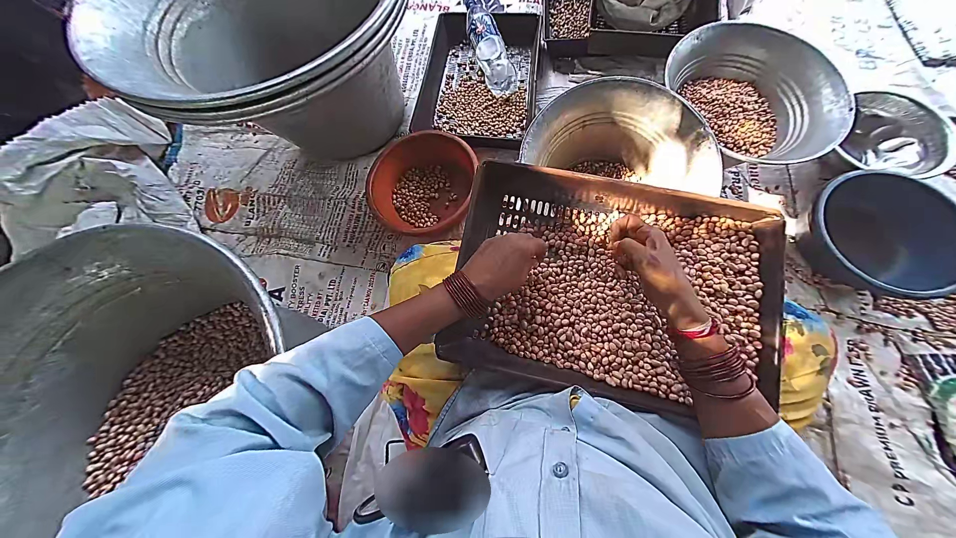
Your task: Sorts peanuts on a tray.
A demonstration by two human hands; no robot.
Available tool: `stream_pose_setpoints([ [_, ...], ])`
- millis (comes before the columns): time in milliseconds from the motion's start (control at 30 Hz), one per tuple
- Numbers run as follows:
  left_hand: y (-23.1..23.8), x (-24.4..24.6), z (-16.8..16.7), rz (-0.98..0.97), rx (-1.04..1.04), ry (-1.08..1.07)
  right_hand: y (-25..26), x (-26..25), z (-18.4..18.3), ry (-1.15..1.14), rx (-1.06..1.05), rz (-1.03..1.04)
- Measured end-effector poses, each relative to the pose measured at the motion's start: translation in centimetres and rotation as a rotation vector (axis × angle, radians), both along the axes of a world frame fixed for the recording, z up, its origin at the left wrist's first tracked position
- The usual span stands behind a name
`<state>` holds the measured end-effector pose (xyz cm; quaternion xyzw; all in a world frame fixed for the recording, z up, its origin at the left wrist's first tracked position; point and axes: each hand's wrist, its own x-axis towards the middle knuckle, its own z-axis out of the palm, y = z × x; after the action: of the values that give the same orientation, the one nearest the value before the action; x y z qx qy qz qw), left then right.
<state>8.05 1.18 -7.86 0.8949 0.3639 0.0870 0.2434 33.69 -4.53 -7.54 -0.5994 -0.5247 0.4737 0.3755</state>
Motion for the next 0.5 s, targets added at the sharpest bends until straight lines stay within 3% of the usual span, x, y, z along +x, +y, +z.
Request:
stream_pose_setpoints([
  [133, -0.5, 0.6, -0.3, -0.041, 0.090, 0.184, 0.0, -4.1, 0.2, -0.552, 0.117, 0.224],
  [200, -0.8, 0.8, 0.0, -0.037, 0.119, 0.229, -0.4, -5.3, -0.5, -0.706, 0.219, 0.286],
  [367, -0.8, 0.6, -0.4, -0.063, 0.124, 0.199, -0.6, -6.3, -1.3, -0.826, 0.260, 0.302],
  [500, 1.1, -0.3, 1.5, 0.108, -0.204, -0.095, -0.8, -6.2, -1.7, -0.846, 0.284, 0.300],
])
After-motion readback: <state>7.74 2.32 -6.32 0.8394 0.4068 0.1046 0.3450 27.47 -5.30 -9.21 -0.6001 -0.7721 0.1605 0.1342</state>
